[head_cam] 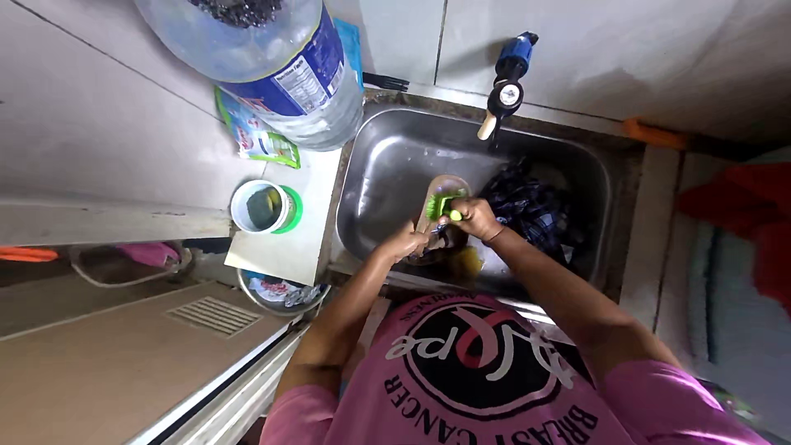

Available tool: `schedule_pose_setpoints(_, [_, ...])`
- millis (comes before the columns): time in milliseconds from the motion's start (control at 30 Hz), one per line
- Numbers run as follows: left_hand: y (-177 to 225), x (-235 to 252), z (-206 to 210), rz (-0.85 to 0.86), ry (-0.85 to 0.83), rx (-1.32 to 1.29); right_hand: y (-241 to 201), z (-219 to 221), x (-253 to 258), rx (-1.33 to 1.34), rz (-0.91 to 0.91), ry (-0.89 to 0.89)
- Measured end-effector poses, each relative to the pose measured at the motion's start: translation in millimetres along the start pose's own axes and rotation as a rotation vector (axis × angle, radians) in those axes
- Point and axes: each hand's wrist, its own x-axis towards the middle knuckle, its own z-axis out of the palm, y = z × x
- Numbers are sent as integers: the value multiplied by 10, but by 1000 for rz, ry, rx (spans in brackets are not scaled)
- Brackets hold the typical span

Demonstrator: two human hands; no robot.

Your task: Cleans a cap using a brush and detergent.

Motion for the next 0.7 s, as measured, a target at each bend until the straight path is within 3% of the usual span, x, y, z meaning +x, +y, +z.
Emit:
schedule_pose_setpoints(100, [-43,39,15,12,20,2,107,20,-4,-63,112,-18])
schedule_pose_setpoints(167, [16,41,5,2,43,73,-95,81,64,-1,142,46])
schedule_pose_setpoints(267, [143,-32,-46,18,95,127,-469,168,196,160,17,148])
schedule_pose_setpoints(367, [210,-98,-83,47,163,-22,-205,181,193,142,-25,159])
schedule_pose_setpoints(500, [176,-74,-79,32,163,-41,187,69,128,-3,197,48])
schedule_pose_setpoints(600, [195,-6,-85,-11,165,28,-98,159,199,133,262,118])
schedule_pose_setpoints(700, [269,-38,-80,37,194,64,-471,272,333,249,107,229])
